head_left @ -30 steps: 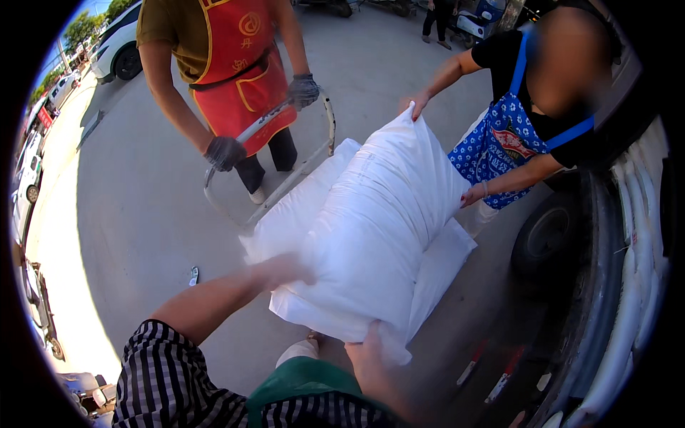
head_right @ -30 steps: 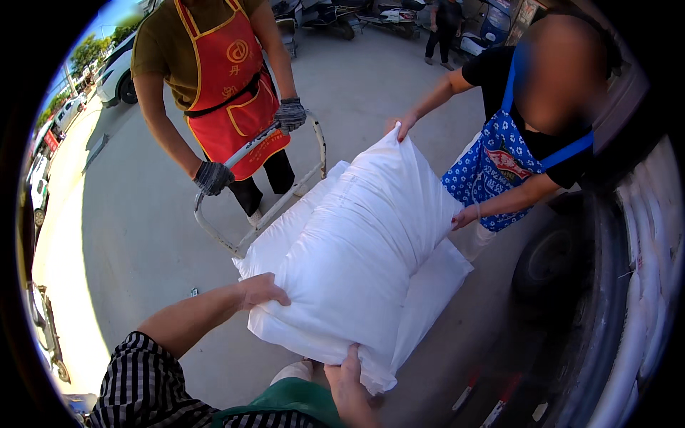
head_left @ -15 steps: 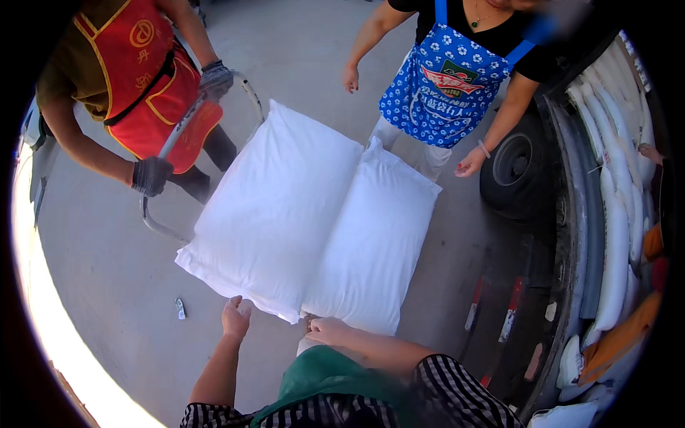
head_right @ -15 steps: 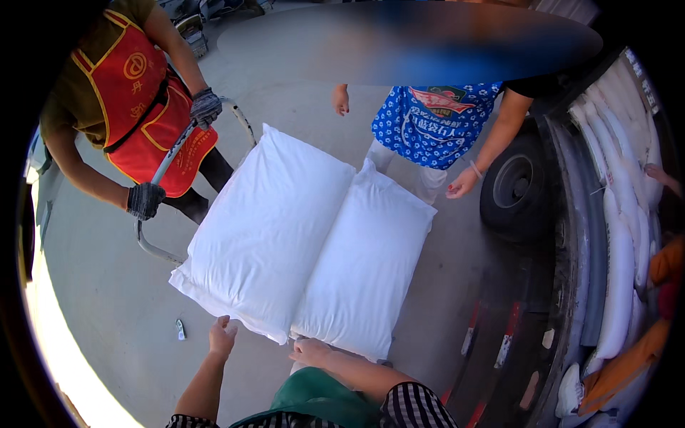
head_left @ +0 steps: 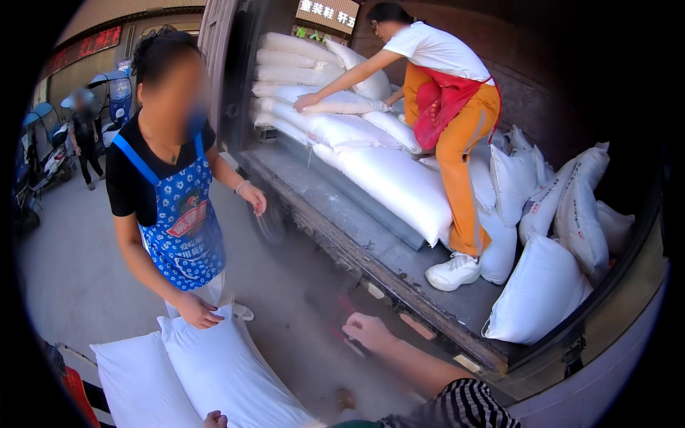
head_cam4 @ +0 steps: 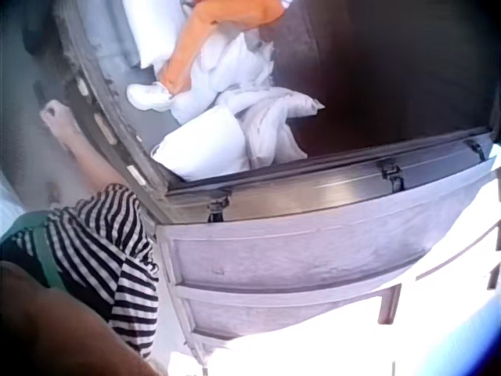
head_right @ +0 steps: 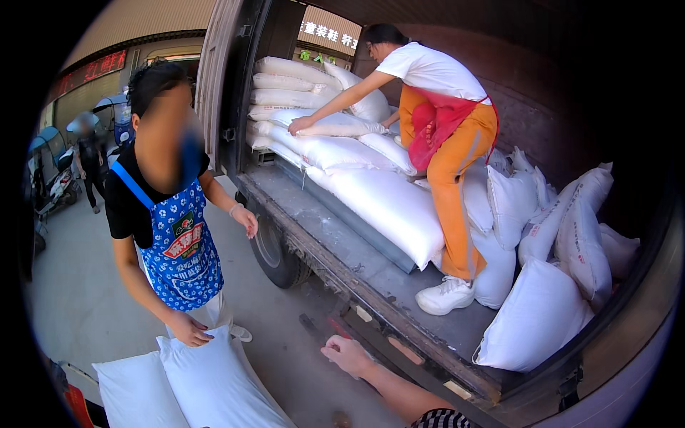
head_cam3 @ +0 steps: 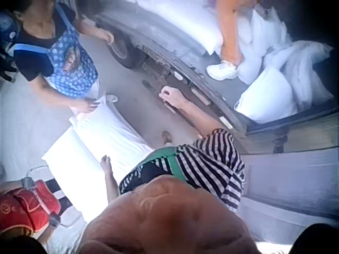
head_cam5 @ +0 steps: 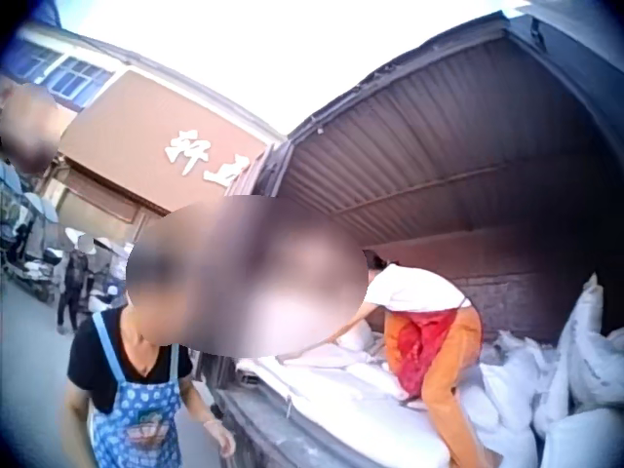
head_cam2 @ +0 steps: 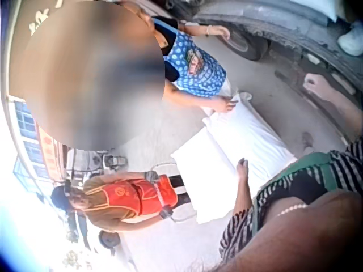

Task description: The person unloads large white bags from a truck bed, accepting them from another person inside the truck and stacking them onto a metal trolley.

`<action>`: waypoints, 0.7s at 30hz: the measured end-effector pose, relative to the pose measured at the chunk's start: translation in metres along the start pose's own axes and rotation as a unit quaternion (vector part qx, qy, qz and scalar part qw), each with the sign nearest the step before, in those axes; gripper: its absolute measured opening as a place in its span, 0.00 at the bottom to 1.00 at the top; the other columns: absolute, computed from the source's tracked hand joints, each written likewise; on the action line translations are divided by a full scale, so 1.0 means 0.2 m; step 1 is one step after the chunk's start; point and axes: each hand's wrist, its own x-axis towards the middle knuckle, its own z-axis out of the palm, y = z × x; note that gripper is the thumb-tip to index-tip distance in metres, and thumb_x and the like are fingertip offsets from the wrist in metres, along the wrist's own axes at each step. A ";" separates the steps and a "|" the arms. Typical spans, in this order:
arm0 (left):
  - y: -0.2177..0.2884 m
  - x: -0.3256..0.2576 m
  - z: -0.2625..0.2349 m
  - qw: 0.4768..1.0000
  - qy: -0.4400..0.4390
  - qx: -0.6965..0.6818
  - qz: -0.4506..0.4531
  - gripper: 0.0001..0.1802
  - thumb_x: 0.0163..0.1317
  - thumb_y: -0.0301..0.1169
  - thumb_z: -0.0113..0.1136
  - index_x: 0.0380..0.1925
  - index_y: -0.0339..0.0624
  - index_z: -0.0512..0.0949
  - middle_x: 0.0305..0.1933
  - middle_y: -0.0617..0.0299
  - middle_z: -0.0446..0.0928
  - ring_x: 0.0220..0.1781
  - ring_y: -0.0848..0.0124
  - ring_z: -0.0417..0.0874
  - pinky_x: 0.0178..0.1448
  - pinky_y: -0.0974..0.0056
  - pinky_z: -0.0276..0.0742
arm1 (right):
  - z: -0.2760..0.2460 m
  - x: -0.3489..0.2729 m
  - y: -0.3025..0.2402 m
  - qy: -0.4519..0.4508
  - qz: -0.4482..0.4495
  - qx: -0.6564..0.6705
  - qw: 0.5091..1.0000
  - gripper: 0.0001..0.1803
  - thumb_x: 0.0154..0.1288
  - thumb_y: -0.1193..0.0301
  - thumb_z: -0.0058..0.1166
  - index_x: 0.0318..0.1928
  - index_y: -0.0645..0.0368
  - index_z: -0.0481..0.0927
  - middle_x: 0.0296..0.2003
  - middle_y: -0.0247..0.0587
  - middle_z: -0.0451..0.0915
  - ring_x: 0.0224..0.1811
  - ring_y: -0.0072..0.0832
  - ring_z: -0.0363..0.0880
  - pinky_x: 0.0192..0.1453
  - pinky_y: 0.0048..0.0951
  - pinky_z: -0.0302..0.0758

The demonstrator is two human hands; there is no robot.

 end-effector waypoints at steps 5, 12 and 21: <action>0.62 0.19 0.42 0.991 -0.094 -0.093 -0.033 0.28 0.52 0.36 0.56 0.51 0.30 0.67 0.50 0.41 0.70 0.51 0.56 0.73 0.55 0.57 0.67 | -0.65 0.38 0.19 0.121 -0.019 0.129 0.984 0.07 0.59 0.69 0.51 0.30 0.61 0.72 0.22 0.32 0.74 0.24 0.16 0.72 0.30 0.17 0.68; 1.73 0.27 0.75 0.973 -0.113 -0.195 0.041 0.13 0.53 0.24 0.54 0.39 0.29 0.72 0.33 0.56 0.77 0.34 0.70 0.78 0.40 0.68 0.73 | -1.50 0.89 0.25 0.279 -0.121 0.236 0.923 0.06 0.60 0.70 0.48 0.33 0.58 0.69 0.27 0.30 0.70 0.29 0.17 0.71 0.32 0.19 0.70; 2.75 0.46 1.01 0.927 -0.256 -0.139 0.235 0.23 0.56 0.32 0.55 0.51 0.33 0.66 0.39 0.55 0.74 0.39 0.70 0.76 0.44 0.67 0.71 | -1.93 1.11 0.26 0.438 -0.144 0.126 0.878 0.07 0.60 0.69 0.49 0.35 0.59 0.72 0.28 0.32 0.72 0.31 0.19 0.70 0.36 0.23 0.69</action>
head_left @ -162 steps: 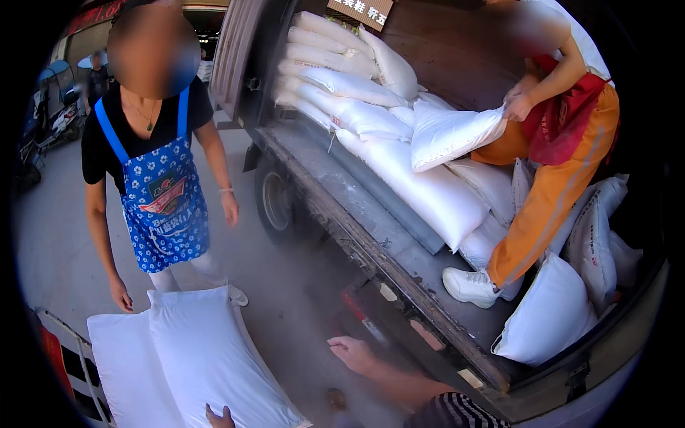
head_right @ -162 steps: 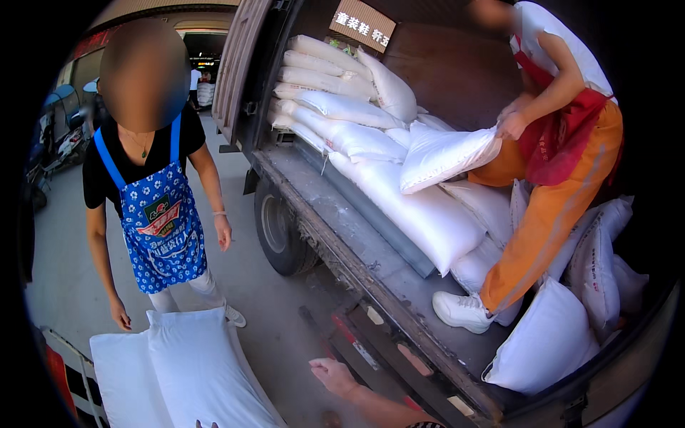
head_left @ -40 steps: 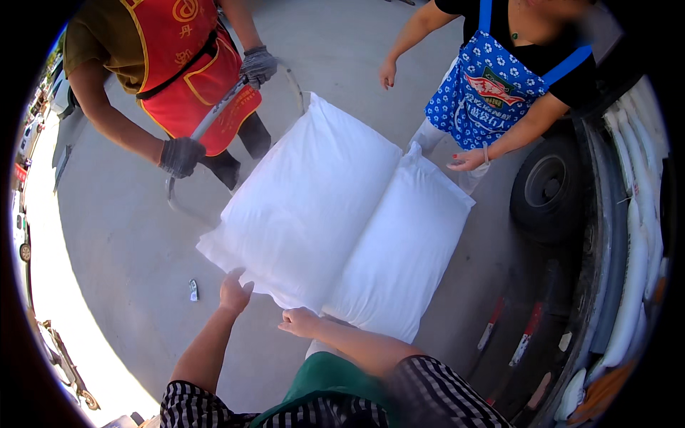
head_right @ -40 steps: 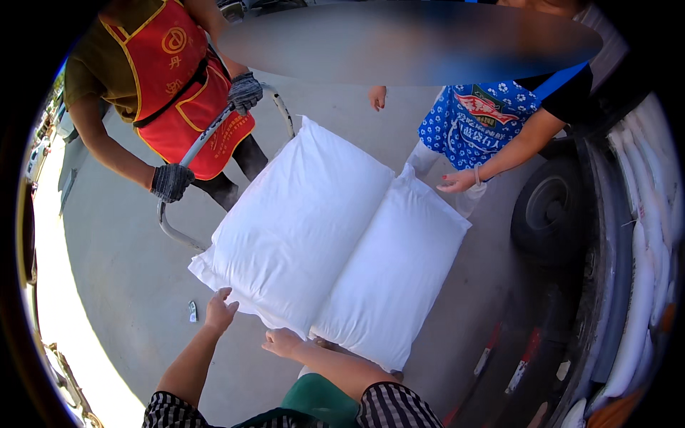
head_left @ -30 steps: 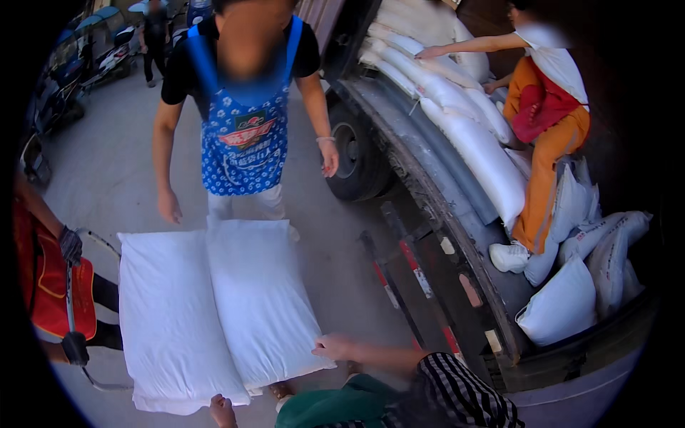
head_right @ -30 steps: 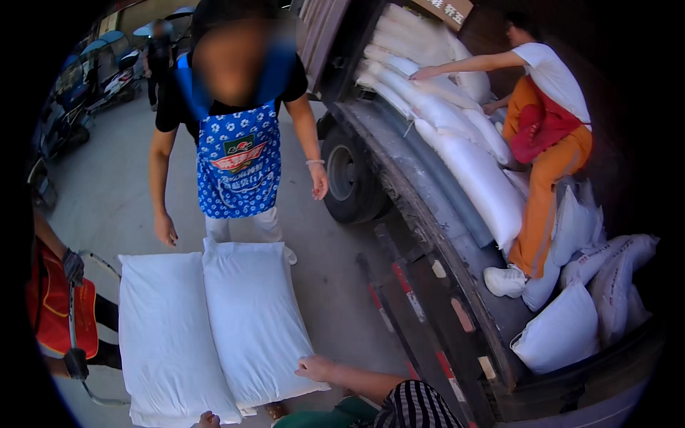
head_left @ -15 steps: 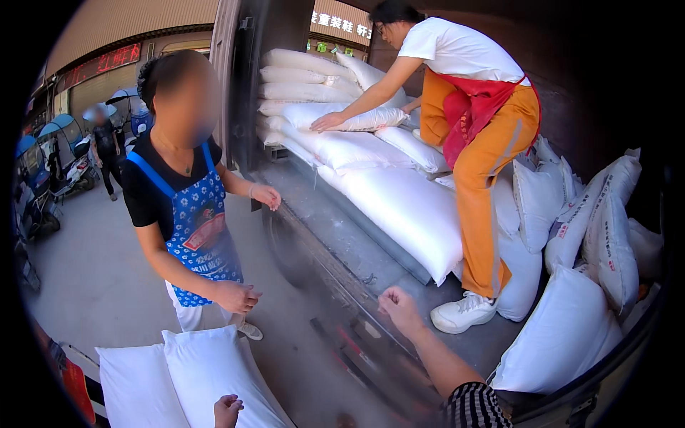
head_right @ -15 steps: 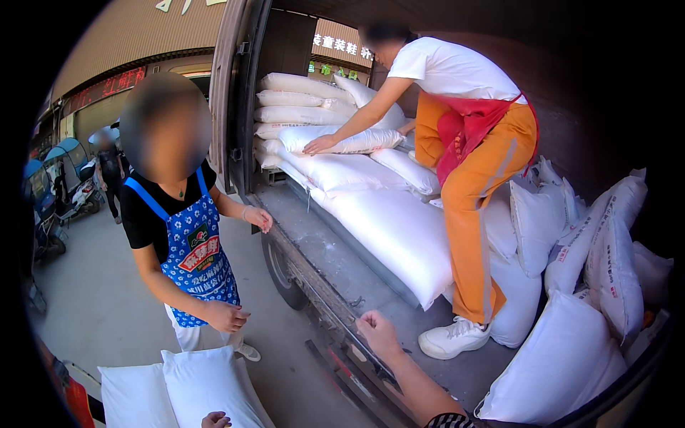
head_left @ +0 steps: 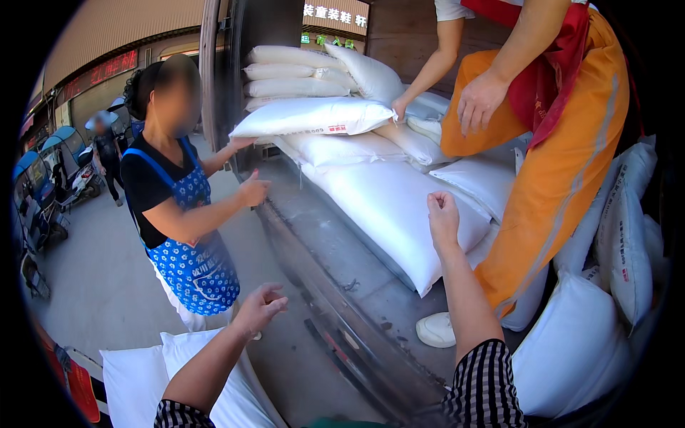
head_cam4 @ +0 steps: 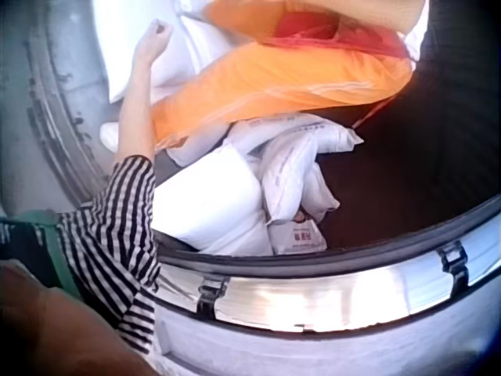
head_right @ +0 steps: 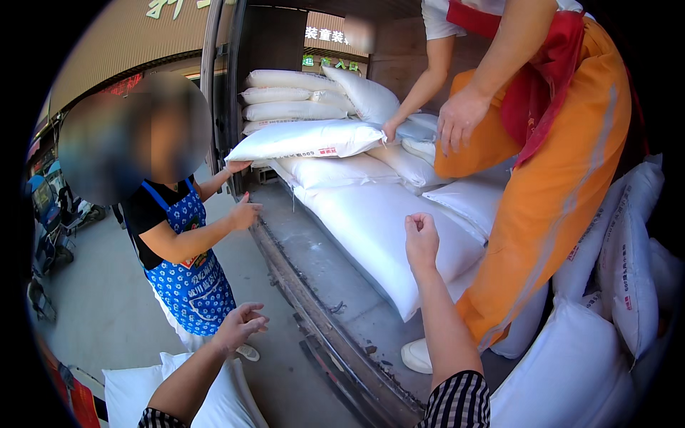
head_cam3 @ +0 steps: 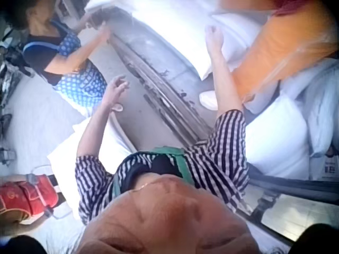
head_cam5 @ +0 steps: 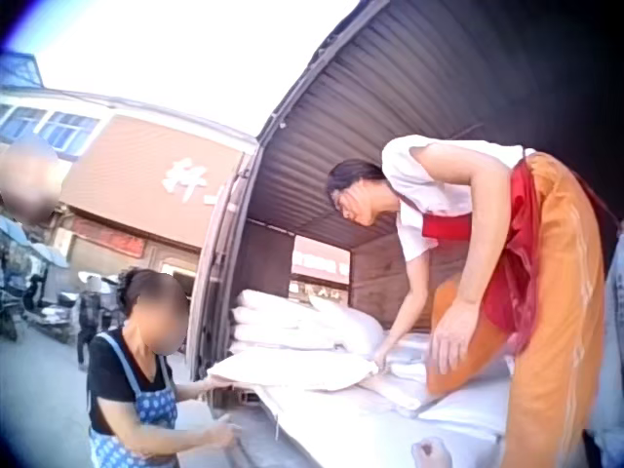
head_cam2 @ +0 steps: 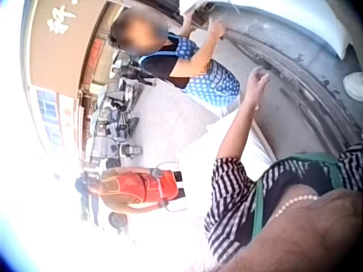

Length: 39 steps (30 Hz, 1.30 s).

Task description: The person unloads large white bags from a truck bed, accepting them from another person inside the truck and stacking them onto a metal trolley.

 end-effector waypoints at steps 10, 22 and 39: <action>0.41 0.87 0.17 0.977 -0.016 -0.214 0.009 0.41 0.58 0.49 0.52 0.62 0.37 0.48 0.56 0.50 0.61 0.45 0.66 0.73 0.47 0.63 0.71 | 0.31 0.37 0.20 -0.029 -0.104 -0.166 0.980 0.16 0.59 0.65 0.47 0.44 0.62 0.73 0.40 0.50 0.76 0.45 0.39 0.74 0.50 0.34 0.68; 0.60 1.84 0.81 0.893 -0.110 -0.431 -0.065 0.56 0.54 0.61 0.45 0.61 0.35 0.25 0.63 0.38 0.47 0.59 0.50 0.64 0.59 0.54 0.64 | 0.74 1.33 0.66 -0.032 0.213 0.360 0.908 0.30 0.65 0.51 0.33 0.59 0.60 0.60 0.52 0.45 0.68 0.54 0.33 0.68 0.55 0.29 0.65; 0.44 1.88 1.03 0.737 -0.009 -0.667 -0.112 0.20 0.62 0.37 0.49 0.51 0.40 0.64 0.48 0.55 0.70 0.50 0.63 0.73 0.54 0.55 0.69 | 0.70 0.84 0.77 -0.221 0.082 -0.041 0.971 0.24 0.55 0.61 0.52 0.44 0.69 0.69 0.36 0.54 0.76 0.38 0.39 0.77 0.44 0.34 0.70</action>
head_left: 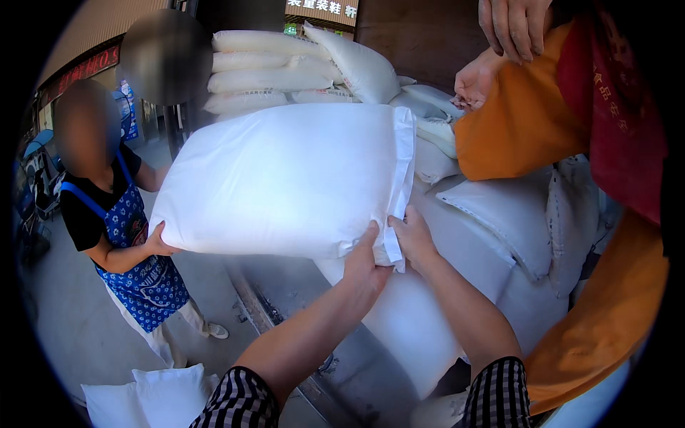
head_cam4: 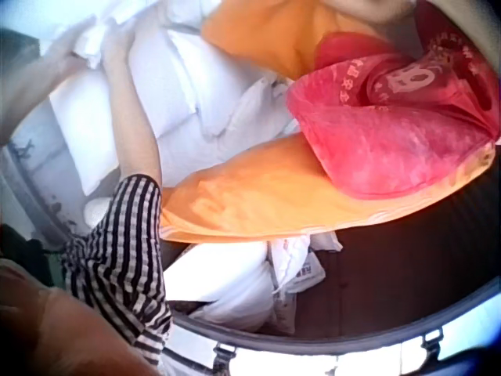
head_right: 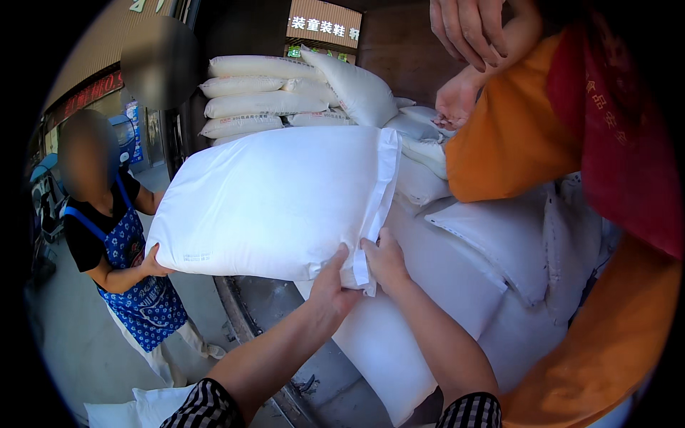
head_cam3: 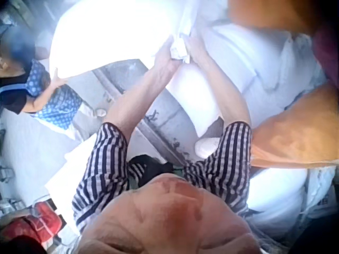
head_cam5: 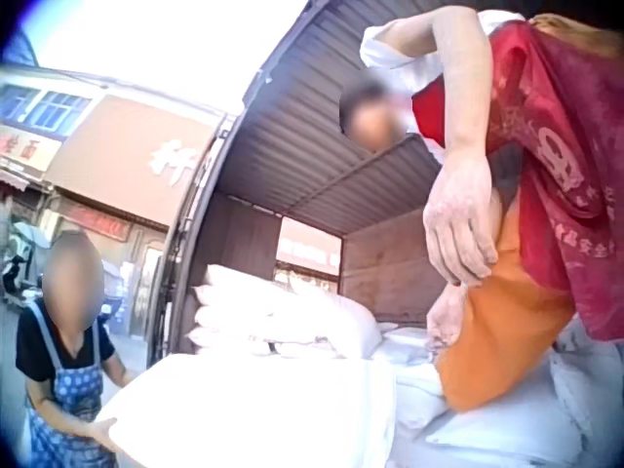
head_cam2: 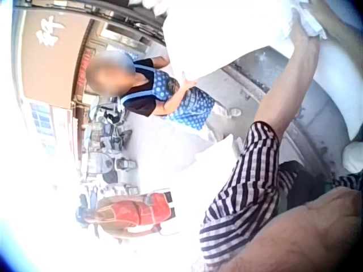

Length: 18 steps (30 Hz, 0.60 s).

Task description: The person unloads large white bags from a truck bed, accepting them from another person inside the truck and stacking them onto a metal trolley.

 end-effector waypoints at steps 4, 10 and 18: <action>0.06 -0.32 -0.16 0.997 0.018 0.038 -0.062 0.18 0.60 0.28 0.50 0.49 0.34 0.64 0.48 0.54 0.70 0.48 0.62 0.74 0.52 0.58 0.70 | -0.19 0.09 -0.15 0.028 0.032 -0.051 0.998 0.36 0.54 0.53 0.52 0.57 0.64 0.60 0.46 0.57 0.72 0.49 0.43 0.71 0.52 0.33 0.66; 0.03 -0.83 -0.57 0.981 0.080 0.070 -0.163 0.26 0.53 0.21 0.55 0.53 0.33 0.61 0.50 0.54 0.69 0.50 0.61 0.73 0.57 0.59 0.68 | -0.16 0.38 -0.31 -0.055 -0.014 -0.150 0.987 0.47 0.52 0.42 0.47 0.64 0.58 0.48 0.57 0.57 0.61 0.57 0.45 0.63 0.60 0.39 0.62; 0.09 -2.02 -1.33 0.944 0.294 0.132 -0.071 0.23 0.43 0.18 0.54 0.44 0.31 0.71 0.46 0.53 0.72 0.48 0.61 0.71 0.54 0.62 0.67 | 0.37 -0.77 -0.14 -0.150 0.053 -0.077 0.984 0.36 0.54 0.54 0.54 0.56 0.68 0.61 0.48 0.54 0.69 0.47 0.38 0.70 0.51 0.33 0.68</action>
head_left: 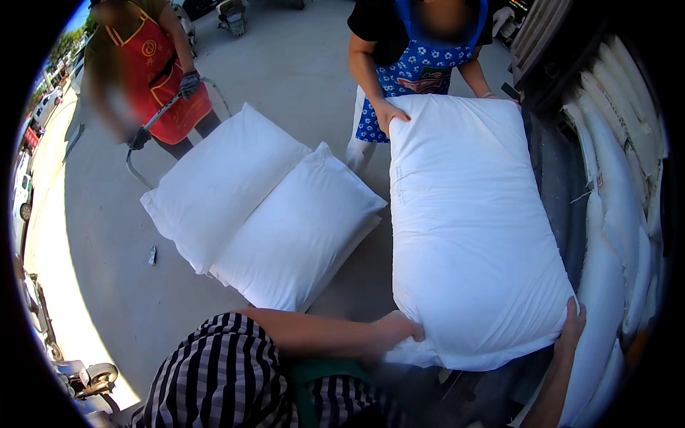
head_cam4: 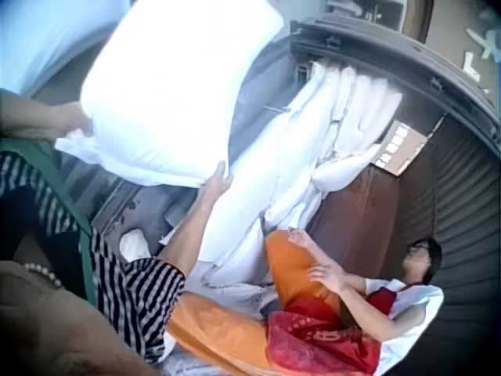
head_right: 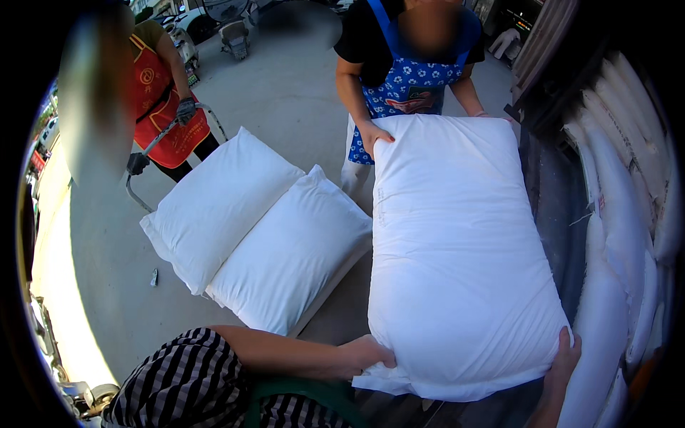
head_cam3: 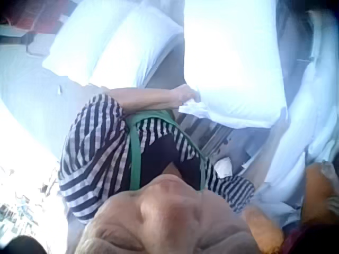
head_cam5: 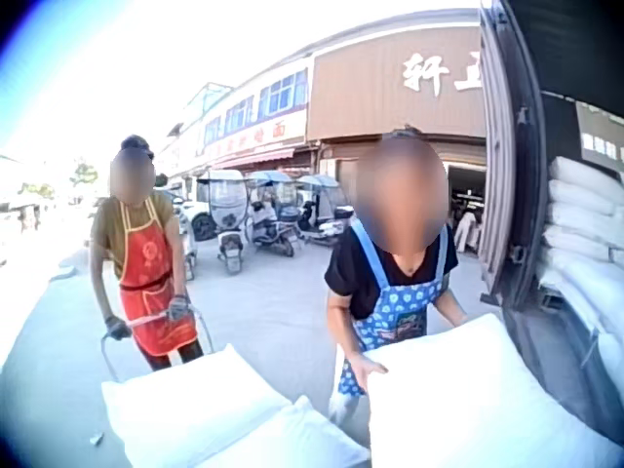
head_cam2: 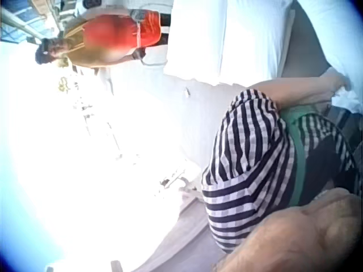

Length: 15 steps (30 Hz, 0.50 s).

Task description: The person unloads large white bags from a truck bed, accepting them from another person inside the truck and stacking them onto a metal trolley.

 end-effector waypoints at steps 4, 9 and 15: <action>0.00 -0.44 -0.76 0.997 0.047 -0.044 0.054 0.23 0.40 0.19 0.56 0.42 0.28 0.72 0.40 0.51 0.74 0.40 0.61 0.76 0.47 0.62 0.72 | 0.53 -0.73 -0.06 -0.106 0.045 0.137 0.984 0.25 0.58 0.60 0.52 0.49 0.66 0.66 0.42 0.47 0.72 0.43 0.33 0.72 0.48 0.33 0.68; -0.17 -0.79 -1.94 0.965 0.198 0.150 0.087 0.10 0.37 0.26 0.58 0.24 0.34 0.77 0.24 0.58 0.74 0.25 0.69 0.71 0.29 0.63 0.68 | 1.37 -1.91 0.13 -0.082 0.202 0.276 0.936 0.18 0.54 0.67 0.53 0.42 0.66 0.68 0.36 0.42 0.72 0.38 0.31 0.72 0.41 0.29 0.70; -0.39 -0.84 -3.26 0.691 0.508 0.506 -0.086 0.19 0.44 0.31 0.56 0.39 0.40 0.71 0.37 0.50 0.76 0.42 0.56 0.77 0.45 0.57 0.71 | 2.61 -3.06 0.68 -0.282 0.541 0.182 0.771 0.26 0.52 0.66 0.55 0.51 0.59 0.63 0.45 0.45 0.67 0.47 0.42 0.68 0.41 0.41 0.71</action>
